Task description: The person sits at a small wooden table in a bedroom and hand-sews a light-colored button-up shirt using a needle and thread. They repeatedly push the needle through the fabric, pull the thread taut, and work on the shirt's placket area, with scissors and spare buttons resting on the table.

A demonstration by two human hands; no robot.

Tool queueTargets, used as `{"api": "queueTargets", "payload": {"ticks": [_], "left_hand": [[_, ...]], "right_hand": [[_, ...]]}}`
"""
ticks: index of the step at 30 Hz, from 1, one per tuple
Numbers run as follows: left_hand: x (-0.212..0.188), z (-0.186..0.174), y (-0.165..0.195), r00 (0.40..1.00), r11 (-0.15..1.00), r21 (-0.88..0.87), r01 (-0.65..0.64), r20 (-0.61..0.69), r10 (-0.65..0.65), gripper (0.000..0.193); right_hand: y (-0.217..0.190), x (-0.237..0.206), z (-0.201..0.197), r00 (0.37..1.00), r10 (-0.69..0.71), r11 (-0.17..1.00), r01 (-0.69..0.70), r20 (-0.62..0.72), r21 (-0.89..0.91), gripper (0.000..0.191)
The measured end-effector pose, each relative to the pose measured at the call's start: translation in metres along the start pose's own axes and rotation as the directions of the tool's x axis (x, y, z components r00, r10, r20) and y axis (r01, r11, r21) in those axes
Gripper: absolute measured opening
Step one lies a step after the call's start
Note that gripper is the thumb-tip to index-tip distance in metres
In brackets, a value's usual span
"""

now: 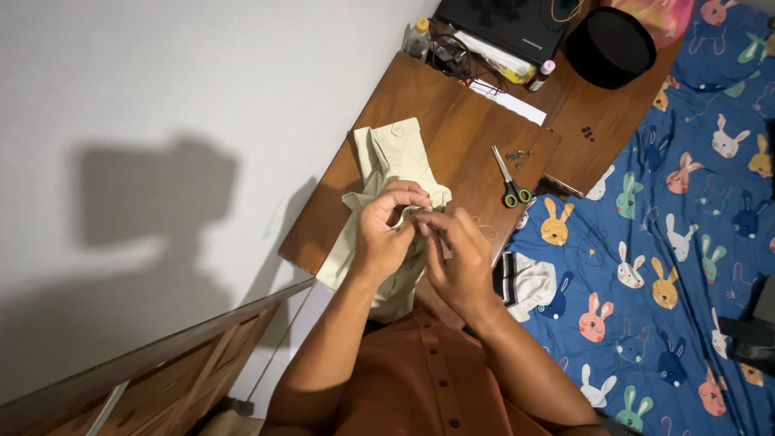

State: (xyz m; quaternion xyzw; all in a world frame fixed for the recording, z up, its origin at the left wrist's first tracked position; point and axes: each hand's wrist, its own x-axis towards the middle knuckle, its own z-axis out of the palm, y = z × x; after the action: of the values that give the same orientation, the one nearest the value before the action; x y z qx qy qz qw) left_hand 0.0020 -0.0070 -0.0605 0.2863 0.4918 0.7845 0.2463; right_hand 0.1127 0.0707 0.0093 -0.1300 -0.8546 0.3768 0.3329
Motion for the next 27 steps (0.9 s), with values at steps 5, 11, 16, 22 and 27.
{"api": "queueTargets", "payload": {"ticks": [5,11,16,22,27], "left_hand": [[-0.002,0.000,0.000,1.000,1.000,0.002,-0.002,-0.007,0.002,0.029],[-0.002,0.001,-0.001,0.999,0.999,-0.018,0.034,-0.023,-0.035,0.020],[0.002,-0.006,0.007,1.000,0.998,0.064,-0.012,-0.023,0.014,0.011],[0.004,-0.014,0.015,0.998,0.994,0.106,-0.034,-0.049,0.039,0.010],[0.006,-0.018,0.018,0.999,0.999,0.035,0.008,-0.032,-0.006,0.012]], "right_hand": [[0.000,-0.001,0.001,0.999,-0.038,0.999,0.038,-0.006,-0.008,0.026],[0.003,-0.009,0.001,0.998,0.057,0.997,-0.058,0.022,0.042,0.023],[0.012,-0.024,0.002,0.955,0.267,0.938,-0.288,0.127,0.193,0.020],[0.024,-0.040,-0.008,0.872,0.360,0.859,-0.449,0.333,0.247,0.013],[0.016,-0.044,-0.014,0.948,0.154,0.913,-0.244,0.280,0.326,0.012]]}}
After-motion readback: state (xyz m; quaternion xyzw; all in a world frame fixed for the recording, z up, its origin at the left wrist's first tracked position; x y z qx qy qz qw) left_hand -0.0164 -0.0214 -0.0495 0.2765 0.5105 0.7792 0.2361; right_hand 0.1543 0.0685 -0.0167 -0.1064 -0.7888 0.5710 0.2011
